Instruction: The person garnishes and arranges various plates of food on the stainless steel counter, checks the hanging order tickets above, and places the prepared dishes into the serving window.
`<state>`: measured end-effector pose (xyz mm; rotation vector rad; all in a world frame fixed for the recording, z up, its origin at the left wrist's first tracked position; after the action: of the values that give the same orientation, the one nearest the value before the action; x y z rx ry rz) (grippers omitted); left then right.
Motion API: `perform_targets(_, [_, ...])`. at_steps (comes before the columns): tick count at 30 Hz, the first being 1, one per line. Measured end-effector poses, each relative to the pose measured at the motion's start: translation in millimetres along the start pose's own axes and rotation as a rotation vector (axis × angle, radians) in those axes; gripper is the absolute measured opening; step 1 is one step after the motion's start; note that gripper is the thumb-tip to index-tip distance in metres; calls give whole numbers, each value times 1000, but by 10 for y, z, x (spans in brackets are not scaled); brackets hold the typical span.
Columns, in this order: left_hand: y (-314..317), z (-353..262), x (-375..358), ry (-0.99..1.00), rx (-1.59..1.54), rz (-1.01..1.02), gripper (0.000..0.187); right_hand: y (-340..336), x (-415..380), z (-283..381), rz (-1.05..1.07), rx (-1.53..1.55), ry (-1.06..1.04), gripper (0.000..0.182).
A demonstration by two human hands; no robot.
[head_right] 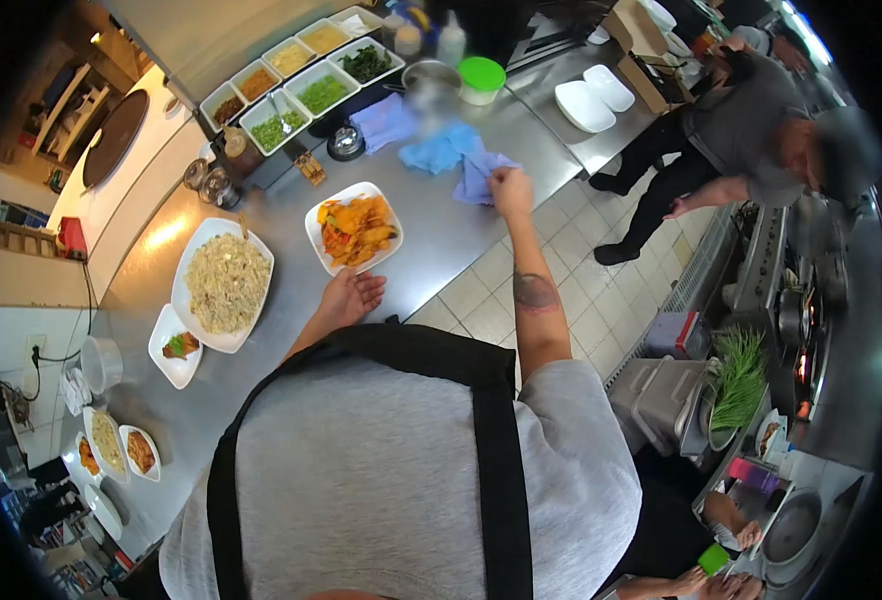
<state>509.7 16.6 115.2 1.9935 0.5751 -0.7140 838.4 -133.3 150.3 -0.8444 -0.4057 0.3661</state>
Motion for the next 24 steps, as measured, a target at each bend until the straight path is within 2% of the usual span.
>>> perform_targets(2, [-3, 23, -13, -27, 5, 48, 33, -230, -81, 149, -53, 162, 47, 14])
perform_targets(5, [57, 68, -37, -59, -8, 62, 32, -440, -265, 485, -186, 216, -19, 12])
perform_targets(6, [65, 89, -15, -69, -12, 60, 32, -491, -390, 675, -150, 195, -136, 12])
perform_targets(9, [93, 134, 35, -89, -19, 66, 33, -112, -666, 666, 62, 171, -271, 11])
perform_targets(12, [101, 130, 6, -86, -10, 71, 33, 79, -914, 767, 180, 216, -276, 10])
perform_targets(15, [103, 116, -23, -79, -10, 70, 33, 22, -1051, 1015, 299, 322, -52, 10])
perform_targets(21, [80, 127, 36, -78, -1, 84, 36, 61, -1182, 1075, 342, 304, -4, 14])
perform_targets(24, [85, 131, 18, -81, -5, 69, 36, 3, -1264, 1115, 299, 306, 51, 15])
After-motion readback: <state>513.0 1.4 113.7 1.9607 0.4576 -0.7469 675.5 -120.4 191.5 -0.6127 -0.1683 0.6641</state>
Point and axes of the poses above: each hand's wrist, its own x-axis towards the middle knuckle, its own y-axis out of the palm, z = x × y, the point moved 1 cm from there along x, towards the middle knuckle, and after that the axes turned 4 degrees about x, right-handed, at the moved point
